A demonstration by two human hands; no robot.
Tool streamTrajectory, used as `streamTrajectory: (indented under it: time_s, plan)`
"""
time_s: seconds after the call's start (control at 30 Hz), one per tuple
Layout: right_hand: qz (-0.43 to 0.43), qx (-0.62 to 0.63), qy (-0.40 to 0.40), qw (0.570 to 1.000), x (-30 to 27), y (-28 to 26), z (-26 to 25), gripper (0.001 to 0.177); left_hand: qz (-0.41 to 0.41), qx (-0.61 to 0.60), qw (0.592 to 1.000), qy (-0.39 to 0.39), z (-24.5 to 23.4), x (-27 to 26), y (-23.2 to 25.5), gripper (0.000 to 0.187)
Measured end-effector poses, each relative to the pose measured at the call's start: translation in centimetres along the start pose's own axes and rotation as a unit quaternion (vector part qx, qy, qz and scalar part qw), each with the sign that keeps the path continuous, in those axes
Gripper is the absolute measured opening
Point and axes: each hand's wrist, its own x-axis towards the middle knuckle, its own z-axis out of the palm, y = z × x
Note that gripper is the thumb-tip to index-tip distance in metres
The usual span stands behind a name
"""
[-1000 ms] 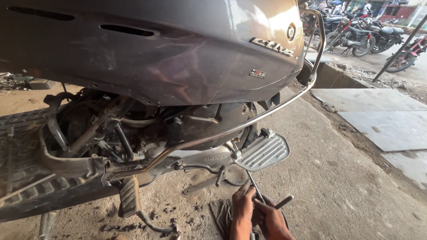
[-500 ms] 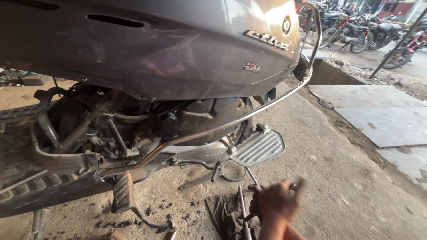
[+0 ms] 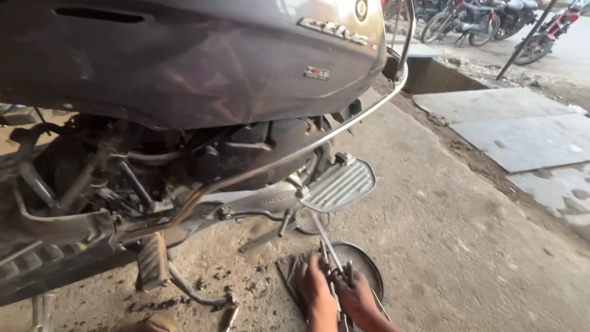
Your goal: Repairing and maintaining the engine/transmission side components of a scooter.
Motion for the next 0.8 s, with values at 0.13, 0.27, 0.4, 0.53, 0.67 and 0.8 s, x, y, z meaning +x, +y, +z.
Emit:
streamTrajectory:
  time_s: [0.13, 0.27, 0.4, 0.53, 0.67, 0.8]
  plan:
    - [0.209, 0.216, -0.097, 0.949, -1.6, -0.4, 0.9, 0.021, 0.003, 0.046, 0.997, 0.062, 0.9, 3.4, -0.4, 0.028]
    - [0.313, 0.371, -0.15, 0.861, -1.8, -3.6, 0.3, 0.02, -0.065, 0.202, 0.977, 0.004, 0.8, 0.4, 4.2, 0.042]
    - [0.333, 0.414, -0.156, 0.832, -1.9, -3.2, 1.5, 0.021, -0.053, 0.239, 0.969, -0.02, 0.5, 1.9, 2.0, 0.043]
    - [0.342, 0.502, -0.143, 0.781, -1.9, -2.4, 3.2, 0.031, -0.026, 0.145, 0.989, -0.024, -0.7, 5.0, -0.9, 0.051]
    - [0.394, 0.504, -0.125, 0.758, -0.6, -6.7, 2.2, 0.042, -0.052, 0.12, 0.991, -0.023, -0.5, 4.4, 1.1, 0.054]
    - [0.411, 0.498, -0.126, 0.753, 0.2, -7.8, 2.2, 0.04, 0.004, 0.105, 0.994, -0.026, -0.6, 5.0, 1.6, 0.053]
